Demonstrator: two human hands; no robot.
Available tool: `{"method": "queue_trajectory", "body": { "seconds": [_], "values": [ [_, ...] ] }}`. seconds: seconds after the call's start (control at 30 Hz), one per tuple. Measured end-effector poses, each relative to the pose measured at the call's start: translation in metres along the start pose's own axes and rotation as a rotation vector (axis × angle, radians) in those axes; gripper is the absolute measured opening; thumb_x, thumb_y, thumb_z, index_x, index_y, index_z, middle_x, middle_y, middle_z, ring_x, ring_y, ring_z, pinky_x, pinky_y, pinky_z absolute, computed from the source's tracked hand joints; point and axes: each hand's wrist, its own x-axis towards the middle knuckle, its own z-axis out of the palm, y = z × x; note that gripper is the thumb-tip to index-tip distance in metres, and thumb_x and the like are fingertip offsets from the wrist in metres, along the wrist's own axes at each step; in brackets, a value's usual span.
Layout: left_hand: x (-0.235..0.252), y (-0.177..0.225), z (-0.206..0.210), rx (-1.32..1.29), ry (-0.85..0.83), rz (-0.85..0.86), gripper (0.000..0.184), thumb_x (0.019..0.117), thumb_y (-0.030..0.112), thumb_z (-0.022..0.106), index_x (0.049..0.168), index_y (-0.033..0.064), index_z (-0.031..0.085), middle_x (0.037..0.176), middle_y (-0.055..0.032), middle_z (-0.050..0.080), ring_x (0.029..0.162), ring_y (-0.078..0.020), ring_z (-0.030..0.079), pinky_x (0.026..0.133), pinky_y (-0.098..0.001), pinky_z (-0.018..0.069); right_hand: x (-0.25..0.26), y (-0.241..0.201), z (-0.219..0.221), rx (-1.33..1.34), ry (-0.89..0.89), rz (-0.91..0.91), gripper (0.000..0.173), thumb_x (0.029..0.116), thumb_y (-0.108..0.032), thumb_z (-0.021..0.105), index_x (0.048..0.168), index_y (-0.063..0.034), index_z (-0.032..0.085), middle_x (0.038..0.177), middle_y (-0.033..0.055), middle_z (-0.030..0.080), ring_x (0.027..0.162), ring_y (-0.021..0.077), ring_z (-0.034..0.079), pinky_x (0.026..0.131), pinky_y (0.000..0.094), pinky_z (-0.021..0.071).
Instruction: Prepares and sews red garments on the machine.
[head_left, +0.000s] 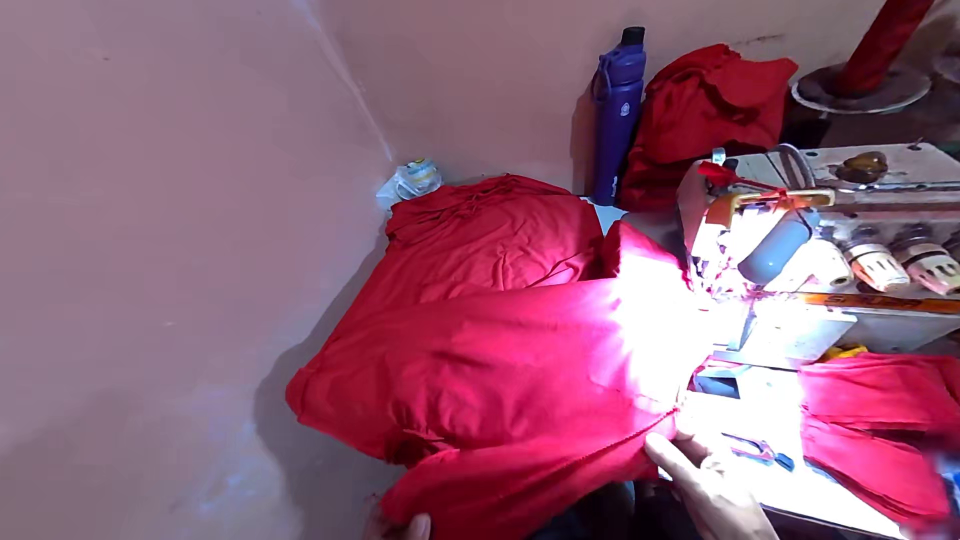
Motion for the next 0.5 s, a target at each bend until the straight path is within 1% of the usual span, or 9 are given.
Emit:
{"method": "queue_trajectory", "body": {
  "seconds": [0.03,0.07,0.13,0.2,0.27,0.33,0.37,0.4,0.5],
  "values": [
    [0.003,-0.009,0.000,0.010,0.100,-0.036,0.031,0.0965,-0.003,0.055,0.103,0.0230,0.071,0.096,0.0085,0.077,0.089,-0.0024,0.072,0.082,-0.0241,0.0606,-0.005,0.001,-0.004,-0.067,-0.052,-0.021,0.016,0.0883,0.001,0.063,0.090,-0.0130,0.070,0.084,-0.0097,0.074,0.076,-0.0006,0.069,0.072,0.0179,0.0577],
    [0.006,-0.017,-0.001,0.002,0.179,-0.066,0.036,0.0958,-0.009,0.048,0.098,0.0190,0.069,0.091,0.0073,0.077,0.086,-0.0033,0.073,0.082,-0.0253,0.0612,-0.009,0.004,-0.010,-0.130,-0.121,-0.050,0.015,0.0889,-0.001,0.064,0.090,-0.0140,0.071,0.087,-0.0116,0.073,0.079,-0.0024,0.067,0.072,0.0176,0.0570],
    [0.010,-0.024,-0.003,-0.039,0.226,-0.085,0.039,0.0965,-0.011,0.043,0.096,0.0178,0.070,0.089,0.0064,0.077,0.084,-0.0034,0.073,0.081,-0.0252,0.0617,-0.017,0.010,-0.023,-0.207,-0.253,-0.069,0.016,0.0907,-0.005,0.067,0.092,-0.0181,0.076,0.093,-0.0148,0.073,0.086,-0.0047,0.067,0.078,0.0180,0.0576],
    [0.011,-0.022,-0.004,-0.045,0.196,-0.080,0.038,0.0970,-0.009,0.045,0.097,0.0197,0.070,0.091,0.0065,0.078,0.084,-0.0033,0.073,0.080,-0.0251,0.0617,-0.021,0.014,-0.024,-0.201,-0.290,-0.029,0.016,0.0900,-0.003,0.069,0.096,-0.0163,0.075,0.093,-0.0133,0.074,0.086,-0.0033,0.068,0.080,0.0199,0.0587],
    [0.014,-0.017,-0.002,-0.057,0.157,-0.103,0.037,0.0976,-0.007,0.045,0.099,0.0201,0.070,0.092,0.0059,0.078,0.085,-0.0040,0.074,0.080,-0.0256,0.0622,-0.016,0.018,-0.018,-0.191,-0.236,0.004,0.015,0.0893,-0.002,0.068,0.100,-0.0119,0.072,0.089,-0.0105,0.073,0.082,-0.0006,0.069,0.076,0.0214,0.0593],
    [0.015,-0.015,0.000,-0.098,0.144,-0.155,0.037,0.0981,-0.008,0.041,0.100,0.0174,0.068,0.092,0.0039,0.078,0.085,-0.0055,0.074,0.081,-0.0267,0.0625,-0.005,0.024,-0.012,-0.147,-0.136,0.011,0.012,0.0895,-0.007,0.067,0.096,-0.0159,0.067,0.080,-0.0124,0.070,0.071,-0.0023,0.065,0.066,0.0180,0.0559],
    [0.015,-0.015,0.001,-0.124,0.149,-0.191,0.037,0.0987,-0.008,0.037,0.101,0.0158,0.066,0.092,0.0030,0.078,0.085,-0.0063,0.074,0.081,-0.0273,0.0626,0.000,0.026,-0.010,-0.106,-0.088,0.014,0.009,0.0907,-0.010,0.067,0.094,-0.0178,0.067,0.078,-0.0126,0.069,0.068,-0.0030,0.063,0.063,0.0165,0.0540],
    [0.013,-0.018,0.001,-0.150,0.155,-0.226,0.038,0.0992,-0.008,0.034,0.102,0.0146,0.065,0.093,0.0022,0.078,0.085,-0.0071,0.075,0.082,-0.0277,0.0628,0.004,0.027,-0.009,-0.074,-0.039,0.010,0.007,0.0927,-0.011,0.066,0.092,-0.0178,0.067,0.077,-0.0120,0.067,0.067,-0.0031,0.062,0.062,0.0157,0.0527],
    [0.009,-0.026,0.001,-0.216,0.203,-0.314,0.037,0.1013,-0.006,0.033,0.102,0.0134,0.064,0.091,0.0016,0.078,0.083,-0.0076,0.075,0.080,-0.0277,0.0631,0.010,0.032,-0.008,-0.063,0.083,-0.029,0.016,0.0957,-0.004,0.059,0.088,-0.0128,0.069,0.076,-0.0099,0.067,0.066,-0.0030,0.060,0.062,0.0143,0.0510]
  ]
}}
